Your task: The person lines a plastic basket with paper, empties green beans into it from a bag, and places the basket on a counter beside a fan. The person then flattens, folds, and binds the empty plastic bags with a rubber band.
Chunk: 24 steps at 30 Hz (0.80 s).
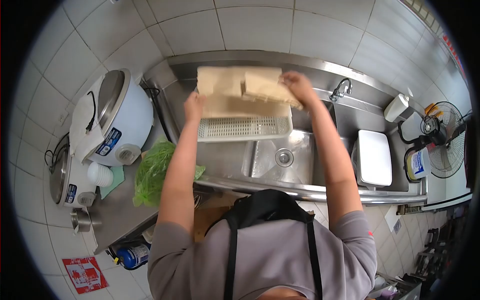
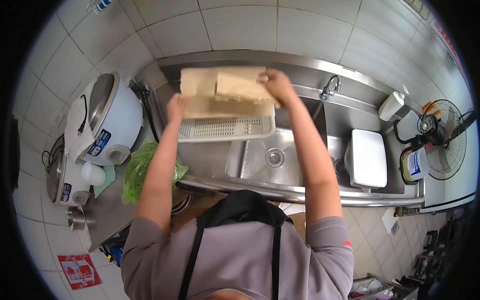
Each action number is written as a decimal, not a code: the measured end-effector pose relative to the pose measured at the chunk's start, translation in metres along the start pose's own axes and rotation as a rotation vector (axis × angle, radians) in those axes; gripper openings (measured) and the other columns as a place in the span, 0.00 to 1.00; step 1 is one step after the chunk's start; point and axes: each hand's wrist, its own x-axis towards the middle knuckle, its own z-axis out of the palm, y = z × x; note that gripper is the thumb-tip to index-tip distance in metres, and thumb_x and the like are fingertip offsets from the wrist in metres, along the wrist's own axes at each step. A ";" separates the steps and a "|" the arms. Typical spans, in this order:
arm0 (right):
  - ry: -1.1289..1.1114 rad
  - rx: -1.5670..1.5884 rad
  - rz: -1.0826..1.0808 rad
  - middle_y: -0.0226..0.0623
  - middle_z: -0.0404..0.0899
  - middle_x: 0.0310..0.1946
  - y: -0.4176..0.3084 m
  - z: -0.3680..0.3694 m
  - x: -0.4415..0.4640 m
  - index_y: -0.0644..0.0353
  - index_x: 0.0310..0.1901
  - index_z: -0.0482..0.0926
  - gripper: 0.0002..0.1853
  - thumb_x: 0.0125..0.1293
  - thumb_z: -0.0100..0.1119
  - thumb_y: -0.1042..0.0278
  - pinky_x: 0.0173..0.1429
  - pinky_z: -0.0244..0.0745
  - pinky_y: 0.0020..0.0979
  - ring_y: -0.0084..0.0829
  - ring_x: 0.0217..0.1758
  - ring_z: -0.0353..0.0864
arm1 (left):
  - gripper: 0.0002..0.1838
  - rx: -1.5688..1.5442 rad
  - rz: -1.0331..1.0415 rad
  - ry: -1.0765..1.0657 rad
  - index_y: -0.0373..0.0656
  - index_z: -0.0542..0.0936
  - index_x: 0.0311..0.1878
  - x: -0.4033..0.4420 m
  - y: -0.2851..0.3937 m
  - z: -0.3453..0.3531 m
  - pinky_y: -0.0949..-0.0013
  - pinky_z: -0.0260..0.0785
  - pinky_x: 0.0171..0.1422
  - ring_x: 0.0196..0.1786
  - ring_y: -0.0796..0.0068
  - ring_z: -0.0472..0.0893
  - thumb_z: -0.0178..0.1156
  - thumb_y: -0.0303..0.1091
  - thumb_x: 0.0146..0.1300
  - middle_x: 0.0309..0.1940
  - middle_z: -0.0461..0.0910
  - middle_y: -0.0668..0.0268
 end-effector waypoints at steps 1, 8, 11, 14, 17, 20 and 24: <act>-0.063 -0.118 0.036 0.46 0.79 0.37 0.024 0.014 0.008 0.57 0.47 0.76 0.20 0.51 0.63 0.62 0.44 0.72 0.31 0.34 0.38 0.79 | 0.09 0.080 -0.002 -0.032 0.36 0.74 0.29 -0.001 -0.017 0.012 0.61 0.68 0.35 0.31 0.58 0.79 0.57 0.33 0.53 0.27 0.78 0.53; -0.735 -0.829 0.170 0.44 0.79 0.39 0.065 0.095 0.008 0.55 0.43 0.79 0.17 0.48 0.58 0.68 0.44 0.74 0.37 0.40 0.44 0.78 | 0.11 0.444 -0.146 -0.320 0.38 0.75 0.40 0.002 -0.072 0.055 0.56 0.68 0.45 0.43 0.51 0.77 0.56 0.32 0.54 0.37 0.77 0.49; -0.641 -0.703 -0.078 0.42 0.79 0.38 0.085 0.105 0.015 0.55 0.43 0.79 0.17 0.46 0.58 0.69 0.45 0.73 0.36 0.39 0.43 0.78 | 0.15 0.052 -0.271 -0.254 0.36 0.75 0.45 0.003 -0.070 0.051 0.61 0.69 0.46 0.43 0.59 0.78 0.56 0.35 0.57 0.39 0.79 0.52; -0.643 -0.184 -0.082 0.43 0.79 0.37 0.067 0.118 0.036 0.57 0.42 0.79 0.18 0.45 0.58 0.68 0.45 0.72 0.33 0.38 0.42 0.78 | 0.17 -0.679 -0.648 -0.332 0.35 0.75 0.46 0.008 -0.063 0.040 0.69 0.70 0.45 0.40 0.73 0.79 0.53 0.40 0.62 0.39 0.79 0.63; -0.598 0.138 0.026 0.46 0.79 0.36 0.044 0.146 0.047 0.57 0.40 0.79 0.17 0.45 0.58 0.68 0.45 0.71 0.31 0.36 0.41 0.78 | 0.16 -0.939 -0.950 -0.571 0.38 0.74 0.49 0.016 -0.068 0.036 0.68 0.70 0.45 0.41 0.69 0.79 0.54 0.36 0.61 0.40 0.79 0.61; -0.606 -0.296 -0.069 0.48 0.79 0.36 0.042 0.168 0.053 0.58 0.38 0.80 0.15 0.46 0.60 0.66 0.45 0.71 0.33 0.36 0.40 0.79 | 0.19 -0.021 -0.368 -0.394 0.42 0.73 0.52 0.009 -0.110 0.056 0.61 0.65 0.53 0.51 0.64 0.75 0.55 0.39 0.59 0.48 0.76 0.58; -0.808 -0.768 0.337 0.42 0.78 0.42 0.064 0.152 0.075 0.58 0.49 0.75 0.24 0.46 0.64 0.67 0.41 0.74 0.36 0.40 0.40 0.79 | 0.38 0.737 0.416 -0.640 0.49 0.61 0.63 -0.014 -0.063 0.059 0.53 0.39 0.70 0.71 0.63 0.46 0.60 0.53 0.51 0.66 0.53 0.54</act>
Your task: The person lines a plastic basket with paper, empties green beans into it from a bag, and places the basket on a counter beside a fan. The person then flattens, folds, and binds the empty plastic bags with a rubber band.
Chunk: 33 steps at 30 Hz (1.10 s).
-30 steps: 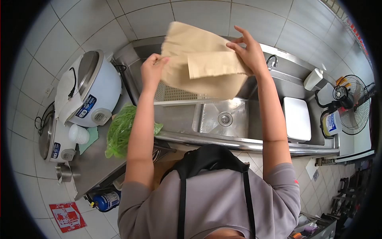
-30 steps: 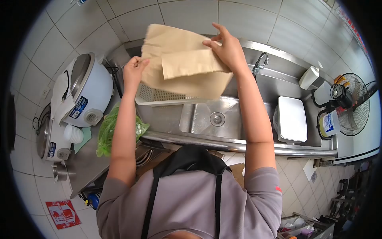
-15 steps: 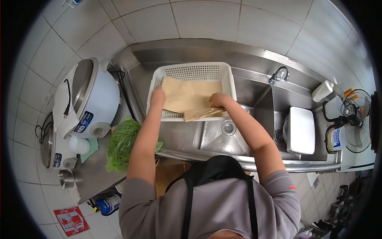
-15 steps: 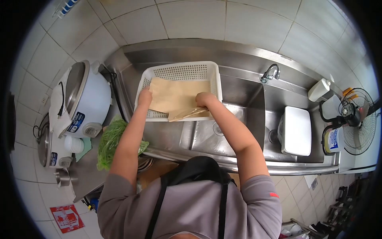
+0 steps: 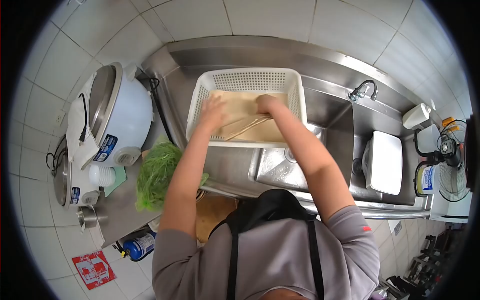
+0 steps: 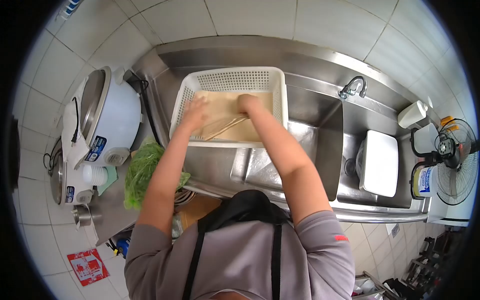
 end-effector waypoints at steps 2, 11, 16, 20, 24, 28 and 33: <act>-0.108 -0.299 0.075 0.39 0.78 0.44 0.026 0.011 0.005 0.56 0.58 0.66 0.32 0.47 0.63 0.69 0.41 0.75 0.39 0.42 0.40 0.80 | 0.48 0.018 0.005 -0.423 0.53 0.50 0.67 -0.010 0.005 0.013 0.55 0.36 0.71 0.71 0.61 0.42 0.61 0.59 0.47 0.68 0.45 0.54; -0.131 -0.501 0.216 0.35 0.64 0.59 0.024 0.035 -0.009 0.54 0.61 0.57 0.31 0.56 0.57 0.61 0.48 0.72 0.39 0.38 0.50 0.75 | 0.60 0.082 0.012 -0.675 0.59 0.35 0.69 0.002 0.008 0.011 0.56 0.33 0.71 0.71 0.51 0.34 0.61 0.67 0.40 0.69 0.32 0.50; 0.122 -0.257 0.131 0.43 0.78 0.44 0.021 0.019 -0.025 0.66 0.51 0.72 0.28 0.51 0.64 0.58 0.45 0.73 0.37 0.38 0.47 0.78 | 0.56 -0.018 0.015 -0.687 0.59 0.37 0.69 0.005 0.026 0.004 0.56 0.38 0.71 0.70 0.45 0.41 0.60 0.65 0.44 0.68 0.33 0.47; 0.320 0.231 0.050 0.48 0.79 0.39 0.029 -0.018 -0.059 0.69 0.38 0.79 0.28 0.52 0.62 0.46 0.44 0.72 0.35 0.36 0.43 0.78 | 0.51 -0.238 0.076 -0.716 0.54 0.41 0.69 0.019 0.023 -0.013 0.55 0.44 0.70 0.68 0.44 0.50 0.56 0.64 0.50 0.68 0.43 0.48; 0.593 0.597 -0.171 0.49 0.77 0.21 0.060 -0.022 -0.155 0.66 0.23 0.79 0.29 0.45 0.63 0.39 0.35 0.70 0.36 0.41 0.26 0.76 | 0.49 -1.425 0.017 -0.704 0.46 0.46 0.68 0.044 0.053 -0.059 0.54 0.52 0.67 0.65 0.45 0.57 0.55 0.64 0.51 0.65 0.53 0.51; 1.099 0.083 -0.188 0.43 0.73 0.14 0.060 0.009 -0.215 0.59 0.17 0.76 0.20 0.43 0.65 0.47 0.27 0.68 0.40 0.44 0.21 0.74 | 0.51 -2.278 0.295 -1.319 0.40 0.48 0.67 0.004 0.157 -0.112 0.50 0.57 0.64 0.64 0.49 0.60 0.57 0.63 0.50 0.64 0.56 0.52; 1.393 0.439 -0.076 0.43 0.72 0.13 0.040 0.060 -0.241 0.60 0.20 0.76 0.18 0.49 0.63 0.51 0.28 0.68 0.38 0.46 0.20 0.72 | 0.35 -2.004 0.483 -0.797 0.40 0.61 0.58 -0.051 0.264 -0.118 0.66 0.72 0.46 0.49 0.70 0.73 0.67 0.37 0.50 0.47 0.69 0.62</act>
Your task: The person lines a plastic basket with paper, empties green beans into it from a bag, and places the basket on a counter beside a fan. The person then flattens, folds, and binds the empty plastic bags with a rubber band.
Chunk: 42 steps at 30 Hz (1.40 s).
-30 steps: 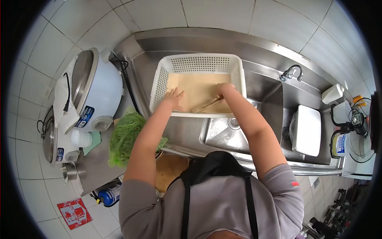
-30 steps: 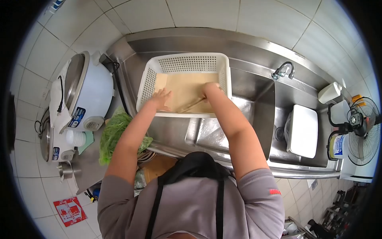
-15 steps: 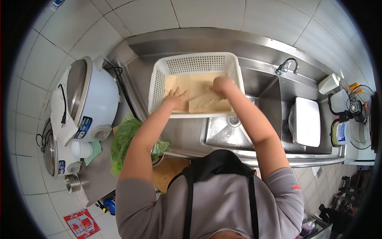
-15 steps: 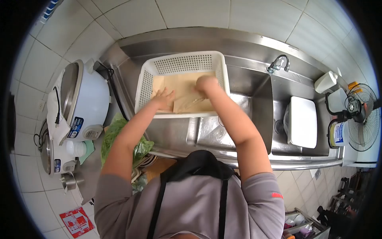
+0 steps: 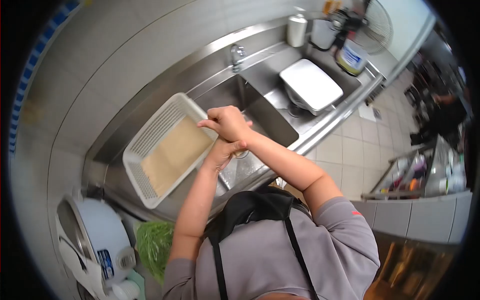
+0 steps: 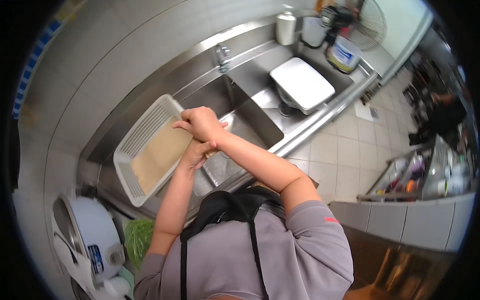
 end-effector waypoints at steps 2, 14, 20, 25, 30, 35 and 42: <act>-0.171 0.180 0.183 0.41 0.76 0.21 0.002 -0.031 -0.007 0.62 0.17 0.75 0.20 0.49 0.64 0.52 0.31 0.67 0.37 0.44 0.24 0.73 | 0.28 0.037 -0.032 -0.021 0.40 0.66 0.52 0.006 -0.010 0.012 0.70 0.73 0.39 0.42 0.74 0.75 0.67 0.34 0.49 0.41 0.71 0.65; -0.359 0.486 -0.269 0.35 0.77 0.21 0.032 -0.112 -0.042 0.58 0.27 0.78 0.14 0.55 0.58 0.55 0.36 0.69 0.31 0.33 0.27 0.78 | 0.12 0.798 0.358 0.190 0.41 0.69 0.41 0.049 -0.081 0.026 0.71 0.66 0.28 0.27 0.75 0.74 0.56 0.28 0.54 0.25 0.73 0.69; 0.105 0.731 0.190 0.36 0.71 0.17 0.127 -0.123 -0.011 0.62 0.23 0.71 0.17 0.65 0.45 0.59 0.31 0.65 0.28 0.30 0.21 0.71 | 0.16 1.073 0.200 0.345 0.38 0.67 0.45 0.161 -0.073 0.081 0.67 0.68 0.39 0.40 0.72 0.75 0.57 0.28 0.53 0.39 0.73 0.62; -0.059 0.265 -0.227 0.40 0.65 0.41 0.208 -0.204 0.012 0.59 0.37 0.73 0.06 0.60 0.50 0.69 0.43 0.68 0.30 0.34 0.41 0.70 | 0.39 0.722 0.237 0.406 0.40 0.52 0.58 0.249 -0.085 0.094 0.66 0.70 0.45 0.45 0.67 0.75 0.66 0.31 0.48 0.51 0.65 0.55; -0.124 -0.007 -0.319 0.42 0.71 0.40 0.295 -0.269 0.096 0.60 0.38 0.75 0.18 0.43 0.49 0.88 0.52 0.66 0.37 0.43 0.49 0.70 | 0.50 0.847 0.143 0.446 0.43 0.46 0.64 0.254 -0.050 0.122 0.63 0.67 0.52 0.52 0.64 0.70 0.71 0.35 0.43 0.57 0.59 0.54; 0.381 -1.062 -0.422 0.42 0.68 0.43 0.443 -0.338 0.221 0.63 0.35 0.74 0.09 0.50 0.49 0.76 0.48 0.70 0.33 0.41 0.47 0.69 | 0.34 0.791 0.019 0.558 0.43 0.58 0.60 0.197 -0.040 0.098 0.64 0.66 0.54 0.53 0.65 0.72 0.64 0.33 0.51 0.55 0.65 0.56; -0.320 -1.265 0.438 0.46 0.72 0.51 0.633 -0.358 0.260 0.59 0.45 0.77 0.16 0.60 0.42 0.65 0.65 0.42 0.56 0.48 0.55 0.69 | 0.19 0.825 -0.143 0.953 0.41 0.69 0.51 0.044 -0.042 0.061 0.74 0.67 0.47 0.46 0.77 0.74 0.59 0.29 0.56 0.45 0.73 0.64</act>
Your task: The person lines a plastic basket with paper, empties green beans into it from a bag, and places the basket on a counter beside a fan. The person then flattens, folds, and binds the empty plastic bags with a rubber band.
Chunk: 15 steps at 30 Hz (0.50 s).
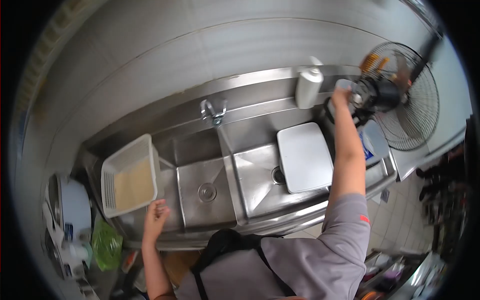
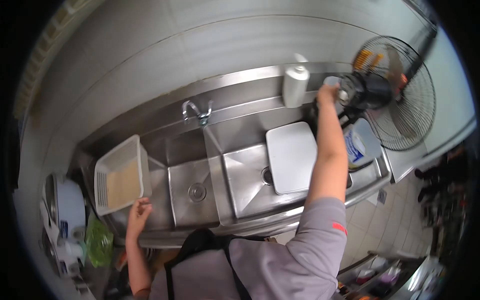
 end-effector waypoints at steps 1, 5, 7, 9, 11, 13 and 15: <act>0.051 -0.041 -0.001 0.48 0.73 0.50 0.002 0.007 0.003 0.61 0.47 0.74 0.17 0.60 0.41 0.65 0.62 0.46 0.58 0.50 0.54 0.70 | 0.18 0.044 -0.021 0.057 0.40 0.70 0.50 -0.010 -0.011 -0.019 0.74 0.67 0.47 0.44 0.76 0.74 0.59 0.30 0.57 0.44 0.73 0.65; 0.399 0.328 -0.165 0.52 0.75 0.43 -0.011 0.011 -0.007 0.63 0.51 0.70 0.22 0.58 0.50 0.59 0.49 0.69 0.43 0.48 0.46 0.75 | 0.12 0.328 0.014 0.412 0.37 0.74 0.43 -0.061 -0.042 -0.075 0.72 0.66 0.45 0.40 0.74 0.74 0.59 0.32 0.57 0.40 0.74 0.63; 0.144 0.577 -0.228 0.53 0.73 0.48 -0.023 -0.017 -0.019 0.66 0.51 0.72 0.22 0.58 0.49 0.61 0.53 0.67 0.42 0.49 0.51 0.72 | 0.11 0.454 0.022 0.590 0.38 0.76 0.41 -0.087 -0.060 -0.104 0.73 0.66 0.45 0.39 0.70 0.75 0.58 0.31 0.57 0.37 0.75 0.60; 0.232 0.628 -0.349 0.52 0.72 0.50 -0.022 -0.022 -0.023 0.66 0.52 0.71 0.22 0.63 0.48 0.58 0.56 0.66 0.36 0.45 0.53 0.72 | 0.09 0.327 0.012 0.814 0.38 0.77 0.38 -0.114 -0.098 -0.139 0.69 0.67 0.42 0.36 0.67 0.75 0.58 0.33 0.57 0.32 0.76 0.59; 0.193 0.873 -0.465 0.46 0.75 0.48 -0.034 -0.075 -0.078 0.66 0.54 0.70 0.23 0.67 0.44 0.54 0.57 0.65 0.30 0.35 0.54 0.73 | 0.09 0.551 -0.180 1.033 0.38 0.79 0.37 -0.139 -0.104 -0.172 0.67 0.67 0.42 0.35 0.62 0.76 0.57 0.34 0.58 0.32 0.76 0.58; 0.013 1.335 -0.451 0.43 0.75 0.47 -0.053 -0.118 -0.132 0.64 0.55 0.70 0.23 0.68 0.43 0.54 0.56 0.65 0.31 0.31 0.52 0.73 | 0.10 0.561 -0.262 1.203 0.39 0.79 0.36 -0.159 -0.134 -0.207 0.65 0.67 0.43 0.36 0.60 0.76 0.57 0.35 0.58 0.33 0.76 0.57; 0.047 1.460 -0.503 0.42 0.76 0.45 -0.081 -0.173 -0.192 0.63 0.54 0.71 0.22 0.68 0.43 0.55 0.55 0.66 0.29 0.30 0.49 0.75 | 0.10 0.551 -0.260 1.328 0.39 0.80 0.37 -0.169 -0.163 -0.235 0.63 0.66 0.45 0.39 0.60 0.75 0.57 0.36 0.58 0.35 0.76 0.56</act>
